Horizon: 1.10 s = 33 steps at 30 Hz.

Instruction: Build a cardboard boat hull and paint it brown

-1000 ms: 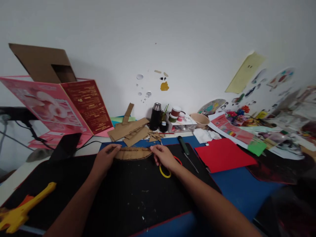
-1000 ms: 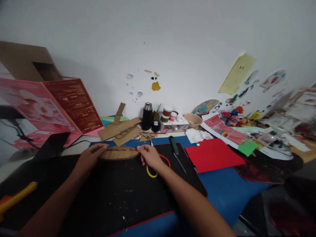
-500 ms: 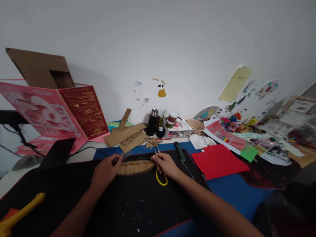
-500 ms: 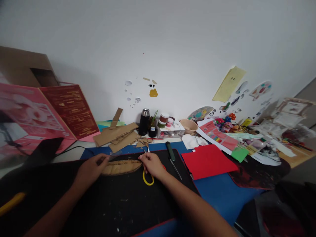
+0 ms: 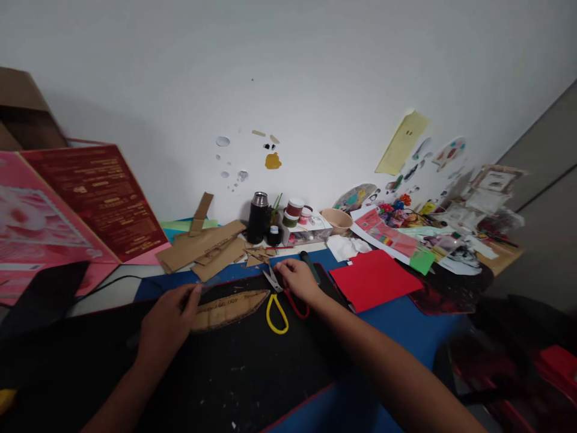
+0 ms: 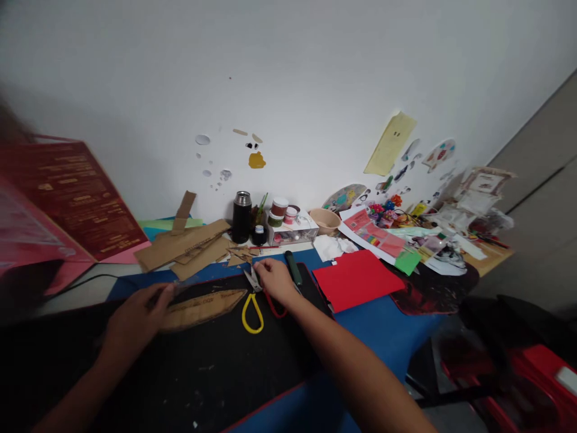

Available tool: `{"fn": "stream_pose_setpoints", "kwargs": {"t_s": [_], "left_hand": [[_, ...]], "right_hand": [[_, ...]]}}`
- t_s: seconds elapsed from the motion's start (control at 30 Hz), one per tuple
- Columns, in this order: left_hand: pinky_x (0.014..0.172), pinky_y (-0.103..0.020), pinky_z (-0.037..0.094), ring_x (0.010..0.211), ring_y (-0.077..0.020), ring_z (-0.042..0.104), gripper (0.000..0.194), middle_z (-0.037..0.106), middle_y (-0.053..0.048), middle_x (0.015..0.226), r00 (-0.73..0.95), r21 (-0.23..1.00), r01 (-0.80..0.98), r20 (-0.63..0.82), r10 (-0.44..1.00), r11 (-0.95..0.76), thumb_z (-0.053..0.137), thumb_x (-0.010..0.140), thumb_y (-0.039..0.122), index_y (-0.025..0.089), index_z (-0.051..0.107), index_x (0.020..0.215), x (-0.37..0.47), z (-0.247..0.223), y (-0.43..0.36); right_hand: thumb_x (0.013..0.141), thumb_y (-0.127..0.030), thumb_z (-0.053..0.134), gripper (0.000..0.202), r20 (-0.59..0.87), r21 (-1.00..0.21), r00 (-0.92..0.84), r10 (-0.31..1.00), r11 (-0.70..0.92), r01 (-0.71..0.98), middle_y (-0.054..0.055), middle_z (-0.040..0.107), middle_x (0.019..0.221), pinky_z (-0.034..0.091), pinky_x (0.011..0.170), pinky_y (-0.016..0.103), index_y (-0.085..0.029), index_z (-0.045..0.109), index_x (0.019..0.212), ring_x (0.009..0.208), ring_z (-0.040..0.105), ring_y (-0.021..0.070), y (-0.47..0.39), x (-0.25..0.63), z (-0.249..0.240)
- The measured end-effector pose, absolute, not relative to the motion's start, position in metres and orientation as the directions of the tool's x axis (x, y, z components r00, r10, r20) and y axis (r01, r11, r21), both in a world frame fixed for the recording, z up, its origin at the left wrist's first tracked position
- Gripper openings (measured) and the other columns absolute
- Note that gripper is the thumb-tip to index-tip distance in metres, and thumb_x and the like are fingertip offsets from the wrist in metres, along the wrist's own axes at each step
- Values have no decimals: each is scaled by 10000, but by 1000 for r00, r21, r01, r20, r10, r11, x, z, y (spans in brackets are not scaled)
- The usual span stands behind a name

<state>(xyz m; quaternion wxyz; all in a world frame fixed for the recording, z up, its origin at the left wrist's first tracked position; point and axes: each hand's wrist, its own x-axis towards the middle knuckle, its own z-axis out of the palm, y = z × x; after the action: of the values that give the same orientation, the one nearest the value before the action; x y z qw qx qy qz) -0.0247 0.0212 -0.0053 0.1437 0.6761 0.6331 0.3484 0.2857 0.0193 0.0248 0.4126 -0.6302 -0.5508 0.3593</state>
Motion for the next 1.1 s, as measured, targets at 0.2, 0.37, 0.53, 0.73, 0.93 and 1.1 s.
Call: {"fn": "stream_pose_setpoints", "kwargs": {"t_s": [0.2,0.37,0.53,0.73,0.93,1.1], "left_hand": [[765,-326,530,900,-270,746,413,810,-41,916,-202,744,664,270,942,-71,449,942,515,264,772,997,-36,0,18],[715,-308,541,803,-248,738,363,781,-10,815,-277,797,604,222,935,-10,480,929,500,285,771,937,-34,6,14],[673,-323,549,761,-264,745,335,784,3,766,-309,808,586,144,940,68,507,876,481,310,796,882,-35,8,16],[636,-359,553,704,-274,737,261,749,111,666,-420,817,539,51,906,204,532,820,541,463,756,712,-34,17,19],[662,-410,565,718,-309,744,274,732,107,611,-481,822,482,-41,876,303,529,753,578,491,750,616,-30,28,23],[728,-443,587,771,-315,765,286,738,124,614,-507,817,465,-69,859,340,527,769,601,510,752,618,-31,23,24]], "right_hand": [[926,-489,585,315,110,-875,242,964,-22,484,-65,532,496,383,491,255,-199,701,897,427,491,149,43,340,42],[934,-569,552,450,208,-813,302,930,-8,582,-15,609,590,436,563,285,-158,730,977,537,573,184,76,375,66],[902,-626,648,594,319,-718,339,885,-7,696,89,739,933,496,825,365,-159,704,1264,909,687,270,110,390,103],[909,-637,683,808,375,-432,197,906,-17,902,181,689,1307,505,945,410,-169,499,1541,1137,683,331,155,386,131],[913,-659,676,700,303,-213,119,945,-54,975,199,682,1294,511,914,407,-179,572,1412,1164,668,373,184,378,115],[889,-559,750,632,358,-241,128,925,-40,970,184,715,1278,520,917,415,-179,599,1371,1163,679,380,188,377,105]]}}
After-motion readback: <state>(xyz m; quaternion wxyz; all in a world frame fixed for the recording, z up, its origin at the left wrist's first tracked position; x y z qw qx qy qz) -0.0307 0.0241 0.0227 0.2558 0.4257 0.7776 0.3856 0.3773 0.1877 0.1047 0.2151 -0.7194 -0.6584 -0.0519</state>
